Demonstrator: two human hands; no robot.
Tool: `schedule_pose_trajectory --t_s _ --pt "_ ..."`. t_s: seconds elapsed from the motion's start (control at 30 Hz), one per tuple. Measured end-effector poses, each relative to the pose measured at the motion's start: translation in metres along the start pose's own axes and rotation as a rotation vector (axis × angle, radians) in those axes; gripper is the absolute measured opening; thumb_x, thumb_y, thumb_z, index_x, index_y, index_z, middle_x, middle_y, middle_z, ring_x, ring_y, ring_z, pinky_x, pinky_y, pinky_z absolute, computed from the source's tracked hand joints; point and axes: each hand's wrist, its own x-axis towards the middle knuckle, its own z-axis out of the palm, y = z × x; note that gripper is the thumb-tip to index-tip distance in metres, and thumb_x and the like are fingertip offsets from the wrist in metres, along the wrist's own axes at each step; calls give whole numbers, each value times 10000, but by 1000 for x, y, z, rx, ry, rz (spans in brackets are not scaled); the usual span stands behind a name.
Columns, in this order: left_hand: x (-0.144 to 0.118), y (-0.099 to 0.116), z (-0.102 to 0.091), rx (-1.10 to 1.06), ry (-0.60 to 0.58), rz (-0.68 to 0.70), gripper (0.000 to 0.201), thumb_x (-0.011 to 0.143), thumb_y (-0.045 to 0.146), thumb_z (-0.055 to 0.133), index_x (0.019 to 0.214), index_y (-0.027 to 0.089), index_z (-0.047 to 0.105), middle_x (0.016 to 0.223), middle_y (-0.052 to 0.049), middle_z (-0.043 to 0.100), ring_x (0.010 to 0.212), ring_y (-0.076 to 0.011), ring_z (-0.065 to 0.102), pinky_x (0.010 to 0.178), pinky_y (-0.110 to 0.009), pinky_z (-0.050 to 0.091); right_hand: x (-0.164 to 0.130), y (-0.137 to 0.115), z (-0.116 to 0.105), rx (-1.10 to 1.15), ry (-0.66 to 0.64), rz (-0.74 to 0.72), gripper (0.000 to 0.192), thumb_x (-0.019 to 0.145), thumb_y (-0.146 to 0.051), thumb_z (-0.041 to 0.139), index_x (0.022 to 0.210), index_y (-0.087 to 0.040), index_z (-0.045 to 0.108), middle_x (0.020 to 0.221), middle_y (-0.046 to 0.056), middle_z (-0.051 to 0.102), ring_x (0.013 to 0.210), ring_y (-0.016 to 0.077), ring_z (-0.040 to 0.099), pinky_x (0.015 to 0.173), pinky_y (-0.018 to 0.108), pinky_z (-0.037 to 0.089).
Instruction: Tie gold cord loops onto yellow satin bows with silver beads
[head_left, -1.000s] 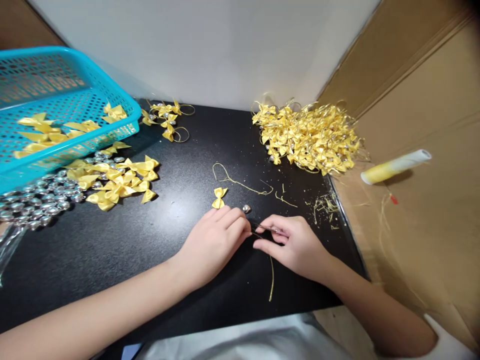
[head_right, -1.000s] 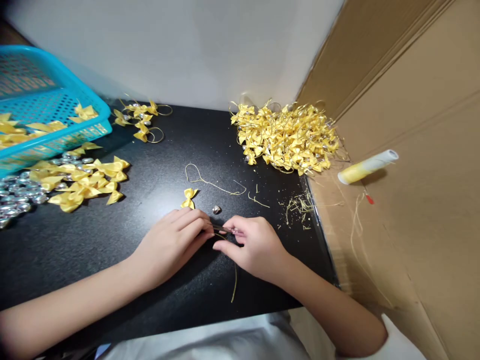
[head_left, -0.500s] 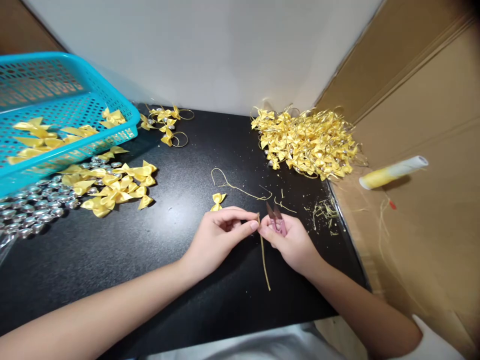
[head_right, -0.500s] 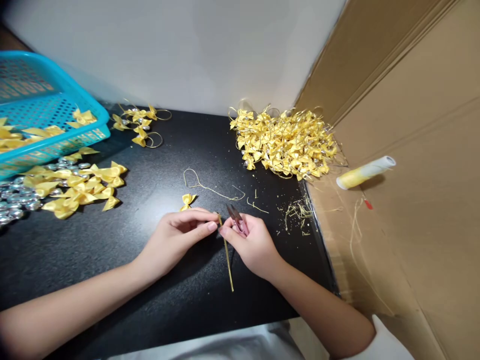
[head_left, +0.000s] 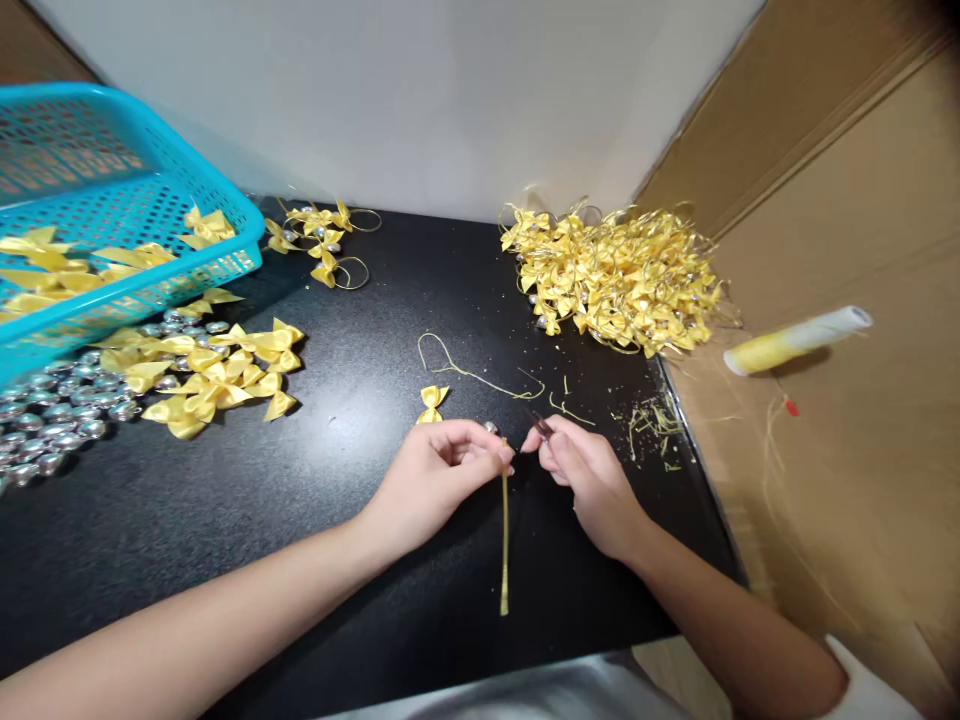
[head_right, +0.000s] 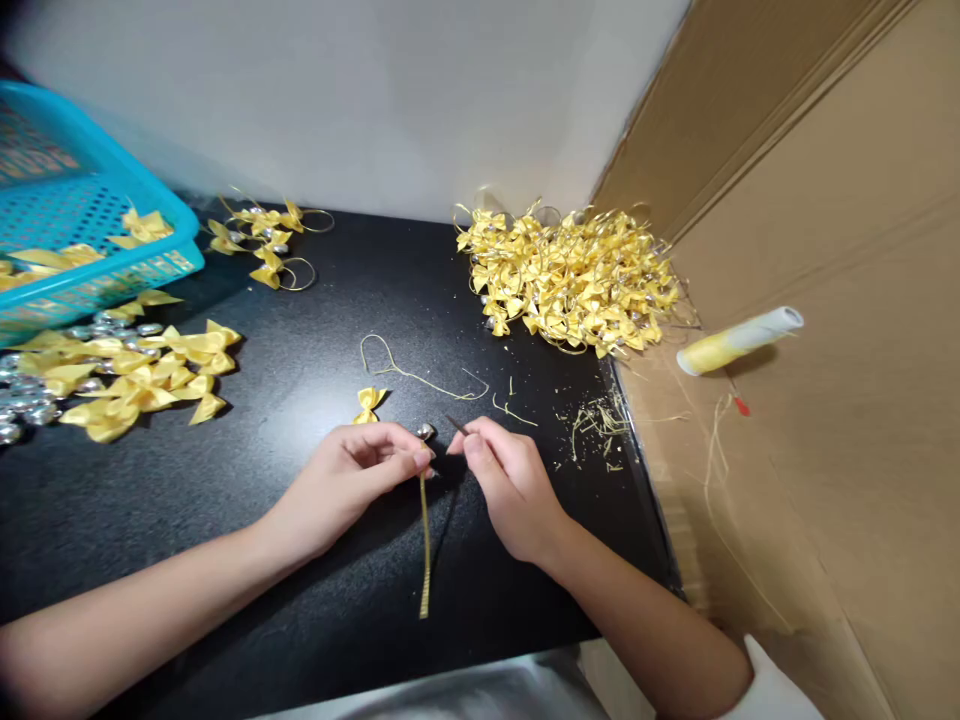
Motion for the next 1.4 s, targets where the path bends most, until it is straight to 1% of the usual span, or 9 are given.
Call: schedule_pose_trajectory --t_s 0.07,0.17,0.3,0.43,0.57,0.67,0.87,1.03,1.4 --pt "1 2 -2 14 -21 -55 154 672 273 735 632 132 689 636 -10 689 580 -90 548 585 -203 407 0 0 -2 -127 -25 -56 328 960 -384 392 780 -181 575 624 -25 457 570 107 400 559 247 322" --pt "2 2 -3 48 -26 -114 159 643 273 729 620 125 677 588 -3 659 541 -81 511 563 -205 384 -2 -2 -2 -239 -66 -76 265 939 -311 440 742 -181 562 622 -29 488 563 100 426 560 240 330" --pt "2 1 -3 66 -28 -127 171 614 275 720 588 124 645 530 18 597 512 -72 458 530 -202 343 -5 -2 -1 -303 -73 -91 206 915 -286 482 771 -183 588 644 -19 543 572 104 473 565 235 356" --pt "2 3 -2 63 -29 -131 156 599 257 698 564 122 629 488 45 533 487 -54 407 501 -185 310 -6 -1 -1 -334 -73 -100 197 913 -294 490 811 -189 622 701 6 605 613 117 532 583 229 395" --pt "2 5 0 60 -40 -133 109 580 207 673 538 120 623 475 57 522 475 -42 393 487 -169 308 -6 -1 -2 -342 -78 -94 197 911 -301 500 829 -185 637 726 12 627 627 121 551 594 230 411" --pt "2 6 -1 55 -44 -142 80 567 175 661 525 125 617 459 68 512 466 -37 391 478 -160 309 -6 -1 -2 -351 -75 -95 198 907 -296 502 814 -183 635 707 8 620 619 119 543 590 232 402" --pt "0 6 -1 49 -59 -136 91 573 144 650 503 135 592 445 85 480 453 -28 368 458 -147 291 -6 -2 -2 -371 -75 -101 213 905 -299 496 782 -179 621 683 2 599 602 113 522 585 235 375" --pt "0 6 -1 56 -71 -142 80 574 140 645 507 136 601 436 88 473 445 -26 359 452 -145 287 -5 -1 -2 -398 -75 -110 222 904 -300 501 749 -180 605 634 -17 549 567 100 477 564 232 339" --pt "4 5 -2 81 -71 -142 58 574 150 655 524 131 634 461 58 544 471 -40 410 478 -153 328 -5 -4 -2 -377 -46 -130 243 898 -282 503 686 -179 564 580 -40 480 524 84 432 537 225 314"
